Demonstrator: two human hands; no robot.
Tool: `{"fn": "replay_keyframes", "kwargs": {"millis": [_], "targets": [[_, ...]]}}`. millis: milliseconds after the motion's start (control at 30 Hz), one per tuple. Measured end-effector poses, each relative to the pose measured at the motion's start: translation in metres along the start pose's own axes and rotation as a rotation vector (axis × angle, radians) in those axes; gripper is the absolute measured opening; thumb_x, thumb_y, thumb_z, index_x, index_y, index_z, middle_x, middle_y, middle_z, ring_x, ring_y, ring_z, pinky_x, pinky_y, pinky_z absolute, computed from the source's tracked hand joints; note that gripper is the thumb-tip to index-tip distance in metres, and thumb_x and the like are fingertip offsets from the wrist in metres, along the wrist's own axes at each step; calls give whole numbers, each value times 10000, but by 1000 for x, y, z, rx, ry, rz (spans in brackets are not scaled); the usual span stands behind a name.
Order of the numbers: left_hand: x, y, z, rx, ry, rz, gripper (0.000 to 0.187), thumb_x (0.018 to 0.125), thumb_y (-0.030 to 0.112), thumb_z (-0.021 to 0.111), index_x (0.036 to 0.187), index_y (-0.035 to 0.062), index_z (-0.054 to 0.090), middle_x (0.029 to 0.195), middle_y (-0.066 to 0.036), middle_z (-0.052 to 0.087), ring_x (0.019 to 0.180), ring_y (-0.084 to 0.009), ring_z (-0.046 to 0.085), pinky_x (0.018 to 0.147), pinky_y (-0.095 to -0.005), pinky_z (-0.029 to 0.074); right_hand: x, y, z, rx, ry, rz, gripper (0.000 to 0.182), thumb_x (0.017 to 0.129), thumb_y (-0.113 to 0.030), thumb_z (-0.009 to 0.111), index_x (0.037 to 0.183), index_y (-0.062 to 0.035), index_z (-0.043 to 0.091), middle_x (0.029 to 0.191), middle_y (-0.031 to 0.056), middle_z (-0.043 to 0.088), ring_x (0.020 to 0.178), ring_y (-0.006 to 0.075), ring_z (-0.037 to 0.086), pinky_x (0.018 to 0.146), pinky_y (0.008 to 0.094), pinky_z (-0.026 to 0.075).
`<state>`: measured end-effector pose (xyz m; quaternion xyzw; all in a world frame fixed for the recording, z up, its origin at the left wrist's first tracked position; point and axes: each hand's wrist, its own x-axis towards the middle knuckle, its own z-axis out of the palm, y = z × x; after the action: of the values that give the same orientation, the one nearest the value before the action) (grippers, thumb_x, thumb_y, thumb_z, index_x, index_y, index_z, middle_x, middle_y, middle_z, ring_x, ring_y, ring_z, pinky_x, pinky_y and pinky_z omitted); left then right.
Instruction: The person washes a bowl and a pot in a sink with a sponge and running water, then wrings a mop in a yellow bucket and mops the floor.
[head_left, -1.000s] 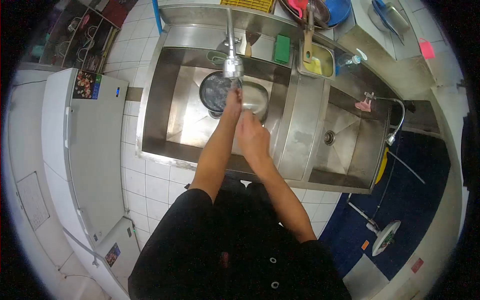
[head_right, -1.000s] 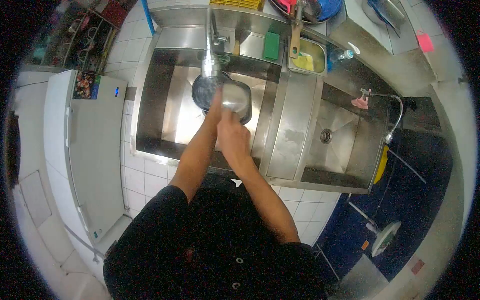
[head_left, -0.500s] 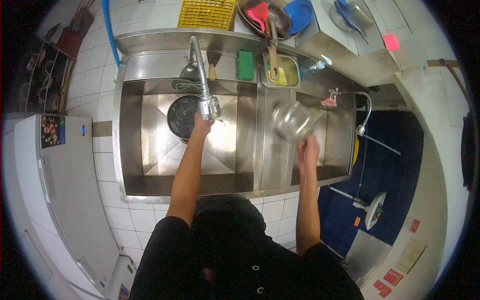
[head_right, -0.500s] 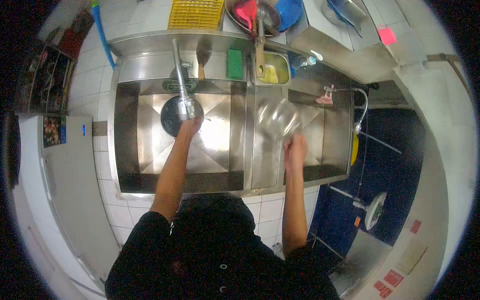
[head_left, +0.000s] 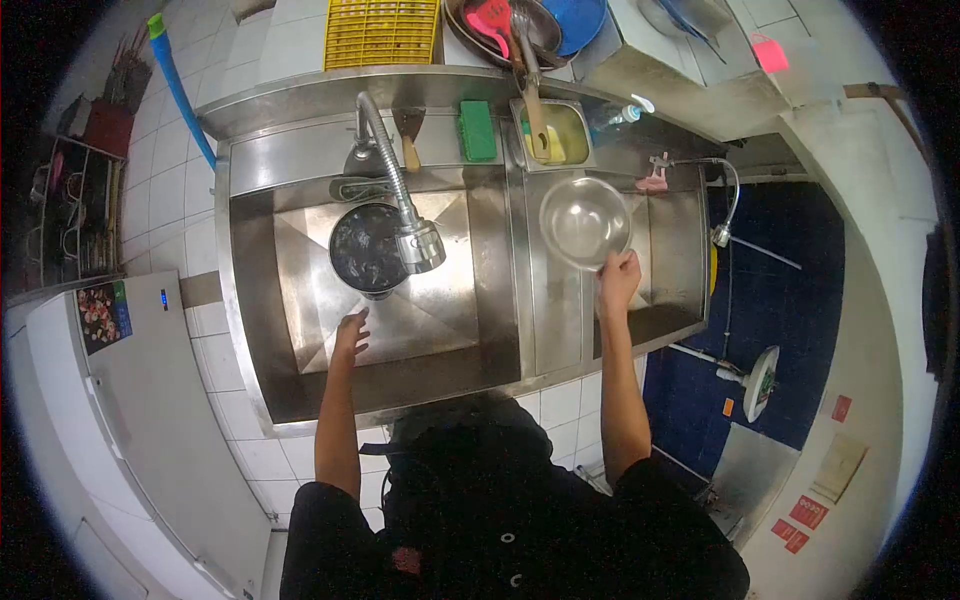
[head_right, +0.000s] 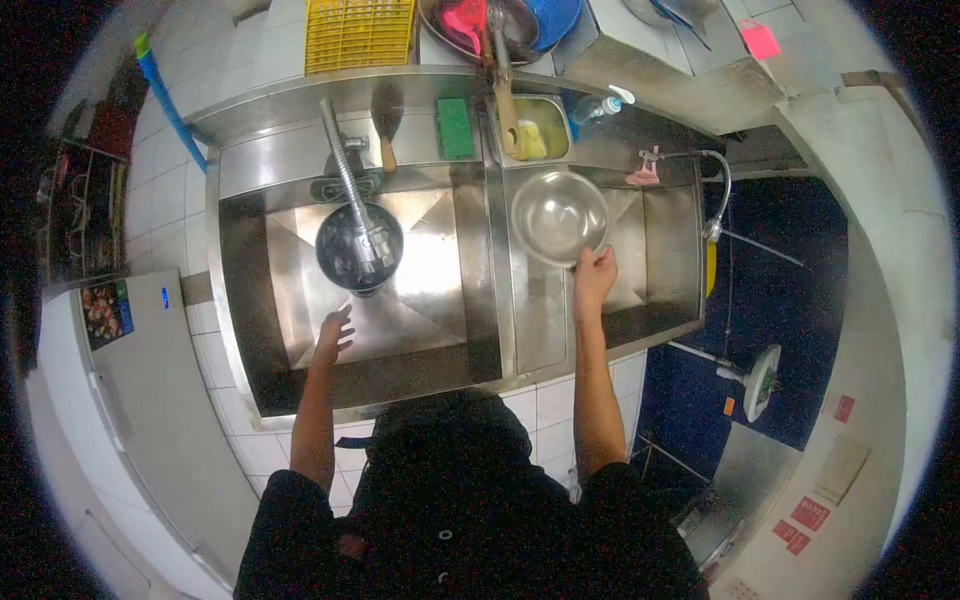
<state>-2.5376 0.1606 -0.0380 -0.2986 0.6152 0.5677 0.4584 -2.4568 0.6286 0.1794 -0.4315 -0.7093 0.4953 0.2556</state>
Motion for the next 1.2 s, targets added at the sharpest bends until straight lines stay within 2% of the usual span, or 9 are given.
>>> {"fn": "replay_keyframes", "kwargs": {"millis": [100, 233, 333, 533, 733, 867, 933, 1067, 1200], "targets": [[31, -25, -32, -24, -16, 64, 580, 784, 455, 629, 1204, 91, 462, 1131, -72, 536, 1016, -244, 527, 824, -406, 413, -6, 10, -16, 201, 167, 68, 123, 834, -87, 533, 763, -105, 434, 682, -5, 467, 512, 81, 411, 442, 215, 370], [17, -3, -33, -106, 35, 142, 546, 786, 450, 626, 1175, 92, 490, 1081, -83, 559, 929, -227, 554, 782, -379, 426, 24, -35, -55, 902, 111, 207, 77, 866, -114, 493, 800, -87, 464, 683, 6, 480, 520, 79, 431, 450, 204, 382], [31, 2, -32, -47, 75, 154, 524, 782, 442, 634, 1138, 79, 508, 1026, -83, 575, 872, -213, 572, 691, -358, 448, 68, -93, -72, 669, 251, 36, 88, 872, -108, 490, 789, -86, 471, 672, 2, 473, 536, 79, 442, 466, 198, 394], [59, -25, -26, 84, 78, 302, 385, 793, 353, 652, 997, 36, 575, 799, -68, 602, 614, -172, 572, 502, -286, 433, 173, -175, -55, 769, -196, 113, 115, 857, -75, 510, 749, -69, 471, 630, 2, 462, 555, 113, 465, 487, 236, 412], [43, -68, -37, 716, 42, 600, 421, 792, 348, 646, 976, -28, 601, 921, -192, 640, 857, -289, 618, 762, -375, 476, 290, -192, 35, 841, -347, 28, 99, 878, -95, 483, 789, -53, 487, 727, 61, 537, 604, 138, 503, 570, 245, 457], [-14, -84, -44, 645, 176, 552, 384, 817, 340, 616, 1008, 8, 601, 967, -185, 641, 889, -288, 620, 779, -375, 477, 304, -206, 62, 583, -384, -66, 131, 910, -146, 438, 842, -41, 478, 788, 94, 551, 680, 161, 500, 602, 300, 447], [-39, -89, -47, 494, 104, 522, 355, 828, 305, 609, 1015, 3, 592, 953, -182, 646, 884, -277, 626, 784, -366, 478, 323, -199, 71, 707, -382, 16, 52, 831, -73, 498, 784, -54, 509, 754, 52, 545, 650, 126, 478, 578, 249, 398], [-89, -79, -32, 430, 320, 506, 285, 843, 245, 600, 994, 3, 596, 913, -177, 653, 865, -257, 631, 776, -344, 481, 385, -166, 59, 701, -478, 36, 144, 914, -140, 480, 890, 1, 463, 842, 103, 555, 843, 197, 567, 658, 310, 503], [-101, -65, -26, 415, 332, 490, 282, 843, 234, 604, 964, -20, 596, 858, -181, 651, 851, -247, 635, 759, -350, 482, 332, -190, 68, 732, -363, 134, 269, 906, -212, 531, 917, 38, 430, 870, 124, 512, 885, 248, 577, 744, 331, 532]]}}
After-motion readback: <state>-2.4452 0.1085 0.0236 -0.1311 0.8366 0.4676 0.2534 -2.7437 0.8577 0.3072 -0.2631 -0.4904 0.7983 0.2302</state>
